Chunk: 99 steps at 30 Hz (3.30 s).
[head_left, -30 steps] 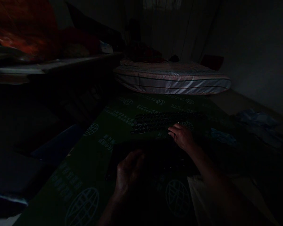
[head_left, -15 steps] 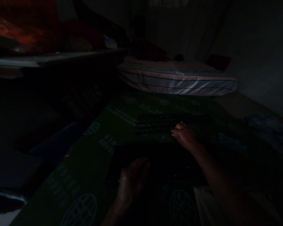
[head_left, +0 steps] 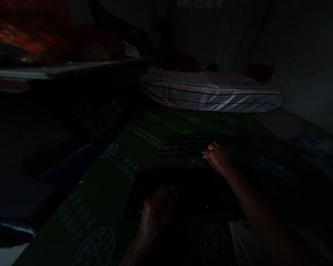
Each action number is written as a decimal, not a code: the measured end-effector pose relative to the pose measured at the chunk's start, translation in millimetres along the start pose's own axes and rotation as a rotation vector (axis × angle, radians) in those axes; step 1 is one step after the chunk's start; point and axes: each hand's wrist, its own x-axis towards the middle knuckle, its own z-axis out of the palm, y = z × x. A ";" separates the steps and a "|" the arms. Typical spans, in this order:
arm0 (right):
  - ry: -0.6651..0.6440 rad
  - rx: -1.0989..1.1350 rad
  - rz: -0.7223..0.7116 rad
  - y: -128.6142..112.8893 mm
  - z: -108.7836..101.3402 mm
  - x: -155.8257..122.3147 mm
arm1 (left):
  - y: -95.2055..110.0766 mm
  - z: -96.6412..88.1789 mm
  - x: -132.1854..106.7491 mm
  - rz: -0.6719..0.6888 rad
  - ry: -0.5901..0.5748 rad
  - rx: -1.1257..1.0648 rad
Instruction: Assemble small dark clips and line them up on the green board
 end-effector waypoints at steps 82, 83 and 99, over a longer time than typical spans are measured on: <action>-0.394 1.419 0.057 -67.9 -38.1 -66.7 | 5.0 7.1 0.0 -0.031 -0.089 0.009; -0.398 1.407 0.055 -69.1 -38.6 -66.7 | 5.1 7.2 0.1 -0.033 -0.089 0.004; -0.240 1.296 -0.027 -80.4 -25.5 -67.8 | 9.0 4.3 0.2 0.061 -0.119 0.071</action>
